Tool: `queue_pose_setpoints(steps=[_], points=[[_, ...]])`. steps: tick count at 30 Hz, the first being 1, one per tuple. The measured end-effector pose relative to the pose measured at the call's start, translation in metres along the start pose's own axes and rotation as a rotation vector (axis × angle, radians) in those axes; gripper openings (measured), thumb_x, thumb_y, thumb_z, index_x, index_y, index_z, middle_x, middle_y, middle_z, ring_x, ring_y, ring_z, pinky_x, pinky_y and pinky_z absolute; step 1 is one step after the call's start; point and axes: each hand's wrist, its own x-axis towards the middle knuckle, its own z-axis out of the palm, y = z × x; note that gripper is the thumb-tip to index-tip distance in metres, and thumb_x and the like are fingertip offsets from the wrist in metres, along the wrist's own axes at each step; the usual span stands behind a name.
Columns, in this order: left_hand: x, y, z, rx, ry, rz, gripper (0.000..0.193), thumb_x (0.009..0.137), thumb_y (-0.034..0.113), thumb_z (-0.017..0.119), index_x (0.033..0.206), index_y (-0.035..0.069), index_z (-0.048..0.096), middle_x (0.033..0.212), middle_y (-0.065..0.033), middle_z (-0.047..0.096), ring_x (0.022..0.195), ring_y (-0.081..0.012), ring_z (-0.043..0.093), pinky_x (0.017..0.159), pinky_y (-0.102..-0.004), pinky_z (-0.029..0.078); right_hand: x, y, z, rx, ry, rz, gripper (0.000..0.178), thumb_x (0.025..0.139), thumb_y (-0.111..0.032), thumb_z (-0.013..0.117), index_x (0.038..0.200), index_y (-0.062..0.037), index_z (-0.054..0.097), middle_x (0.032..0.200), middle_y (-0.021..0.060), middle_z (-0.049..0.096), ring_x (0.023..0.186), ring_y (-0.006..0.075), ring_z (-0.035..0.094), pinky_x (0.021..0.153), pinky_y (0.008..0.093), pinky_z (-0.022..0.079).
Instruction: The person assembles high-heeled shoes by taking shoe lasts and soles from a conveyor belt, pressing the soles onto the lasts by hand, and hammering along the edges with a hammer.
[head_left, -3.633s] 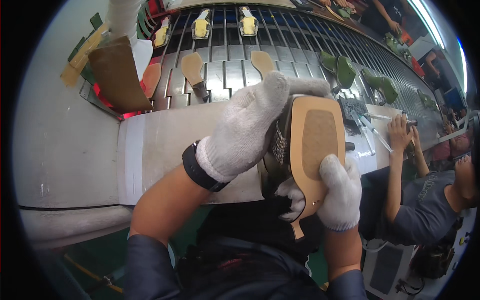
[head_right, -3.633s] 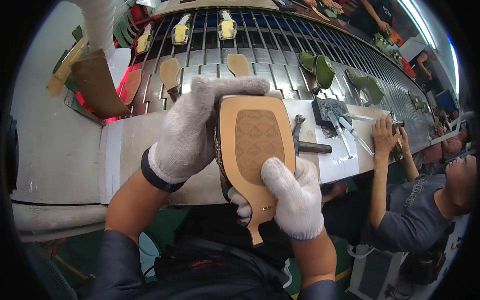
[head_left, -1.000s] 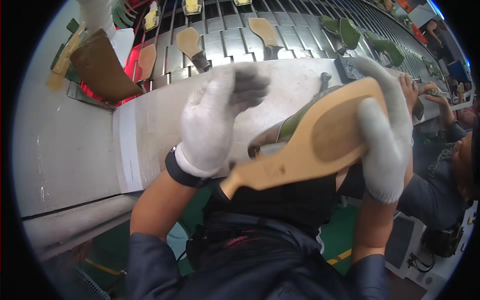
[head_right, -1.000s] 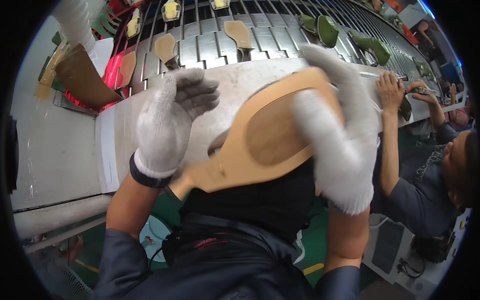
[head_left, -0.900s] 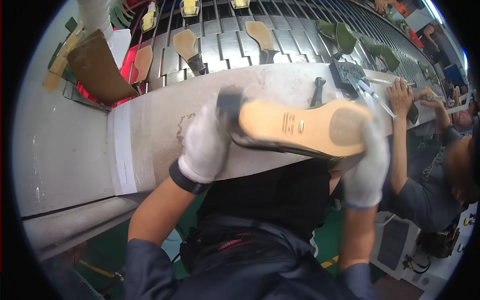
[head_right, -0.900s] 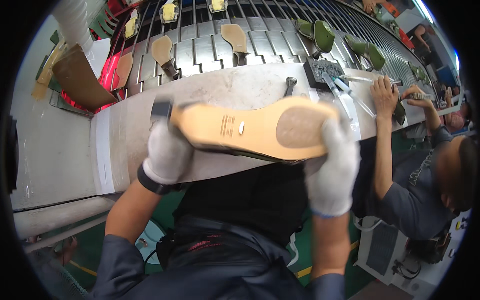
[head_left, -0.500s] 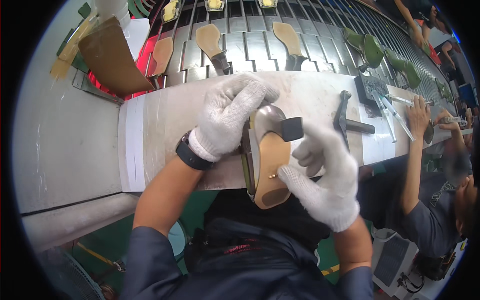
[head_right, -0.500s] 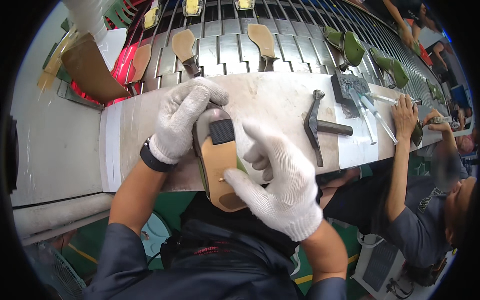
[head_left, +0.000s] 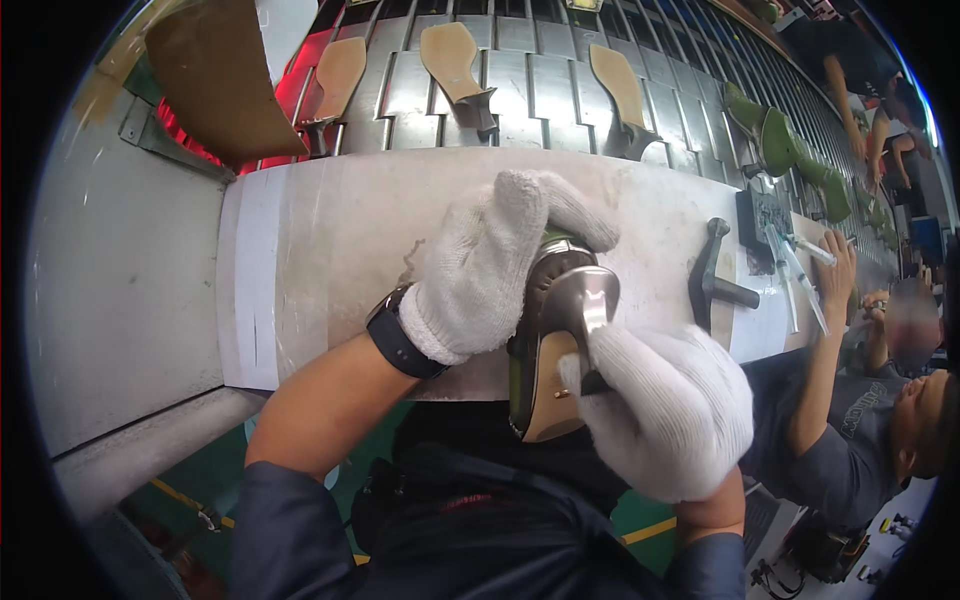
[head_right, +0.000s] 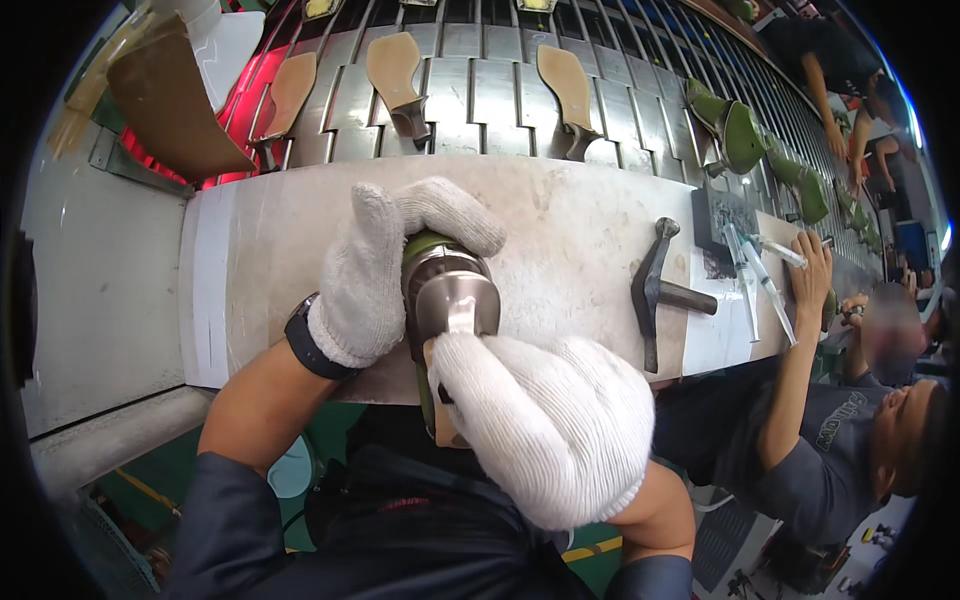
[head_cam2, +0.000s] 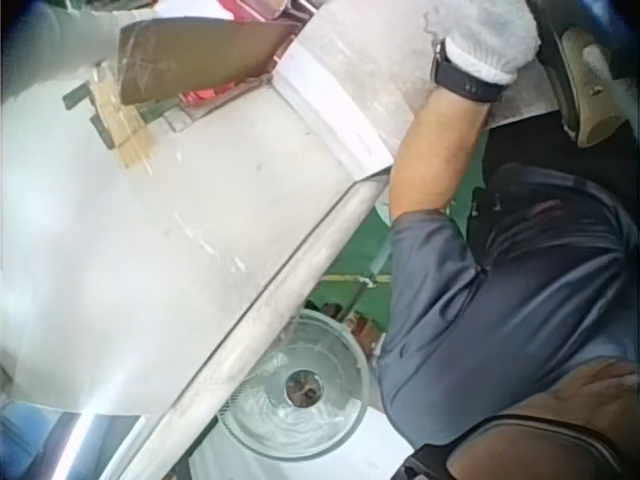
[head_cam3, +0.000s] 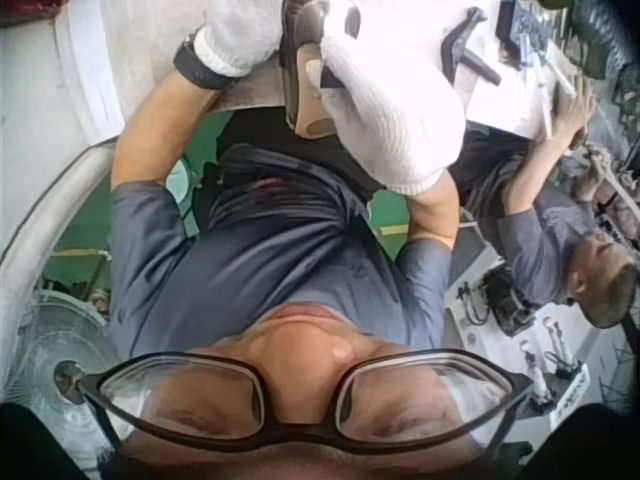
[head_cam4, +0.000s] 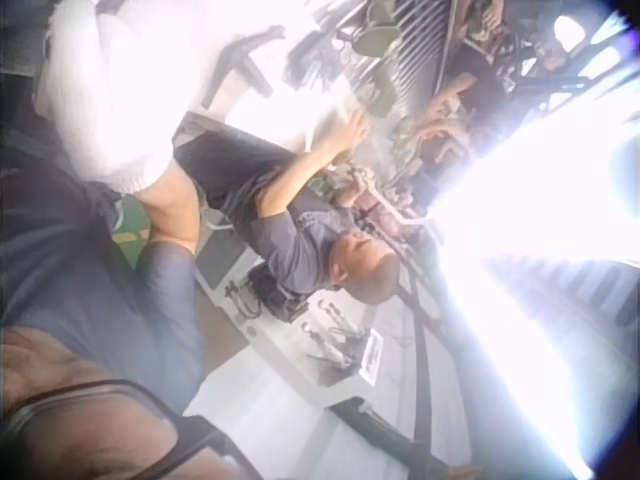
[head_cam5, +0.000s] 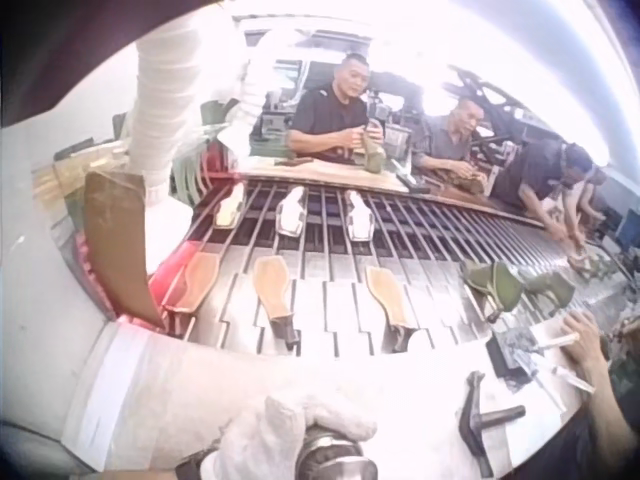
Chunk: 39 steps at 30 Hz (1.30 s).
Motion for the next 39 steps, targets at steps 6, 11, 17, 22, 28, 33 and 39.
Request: queue_pose_setpoints(steps=[6,11,17,22,28,33,39], points=[[0.002,-0.003,-0.002,0.061,-0.004,0.089,0.105,0.113,0.075,0.006,0.11,-0.003,0.075,0.113,-0.016,0.074,0.105,-0.0244,0.072,0.102,-0.0375,0.056,0.005,0.009,0.014,0.058,0.089,-0.033,0.026,0.084,-0.015,0.092,0.104,-0.0034,0.081,0.09,0.0139,0.077,0.075,0.0331,0.075,0.068,0.0411,0.057],[-0.001,-0.001,-0.007,0.114,-0.019,0.1,0.104,0.114,0.074,0.006,0.11,-0.003,0.075,0.114,-0.016,0.074,0.105,-0.0243,0.072,0.101,-0.037,0.056,0.008,0.008,0.023,0.087,0.119,-0.018,0.031,0.081,-0.01,0.092,0.108,-0.0016,0.08,0.093,0.0146,0.078,0.078,0.0331,0.076,0.068,0.0403,0.058],[-0.006,0.0,-0.007,-0.026,0.005,0.086,0.084,0.12,0.064,0.025,0.108,-0.002,0.076,0.113,-0.0128,0.074,0.104,-0.0192,0.07,0.098,-0.0337,0.055,0.0,0.019,0.031,0.117,0.13,-0.147,0.057,0.075,-0.009,0.083,0.131,0.0014,0.074,0.106,0.0141,0.076,0.081,0.0309,0.072,0.072,0.041,0.059],[0.001,0.01,-0.013,-0.076,-0.063,-0.085,0.025,0.104,0.016,0.06,0.11,-0.002,0.077,0.113,-0.0084,0.075,0.1,-0.0122,0.068,0.091,-0.0293,0.054,0.023,0.031,0.045,0.122,0.144,-0.157,0.048,0.073,-0.005,0.083,0.12,-0.0005,0.074,0.102,0.0152,0.075,0.083,0.0369,0.074,0.074,0.0411,0.061],[0.013,0.003,-0.026,-0.263,0.019,-0.152,0.028,0.105,0.017,0.059,0.109,-0.005,0.077,0.092,-0.0092,0.077,0.077,-0.0128,0.069,0.077,-0.0287,0.058,0.02,0.041,0.063,0.921,0.205,0.437,0.024,0.098,-0.011,0.079,0.118,0.0017,0.075,0.092,0.01,0.08,0.082,0.0089,0.075,0.076,0.0307,0.062],[0.022,0.015,0.001,0.009,-0.001,-0.096,0.035,0.114,0.024,0.06,0.111,-0.005,0.078,0.091,-0.0057,0.076,0.073,-0.0058,0.064,0.067,-0.0201,0.052,-0.005,0.033,0.031,0.696,0.022,0.634,0.032,0.098,-0.024,0.081,0.105,0.0069,0.079,0.083,0.0155,0.079,0.074,0.0154,0.075,0.073,0.0328,0.061],[0.034,-0.014,0.003,0.099,-0.034,0.078,0.037,0.117,0.026,0.058,0.114,-0.002,0.082,0.104,-0.0072,0.08,0.1,-0.0123,0.072,0.094,-0.0291,0.057,0.003,0.045,0.021,0.64,-0.238,0.673,0.044,0.099,-0.036,0.079,0.101,0.0083,0.08,0.075,0.0152,0.076,0.069,0.0176,0.073,0.067,0.0349,0.058]])
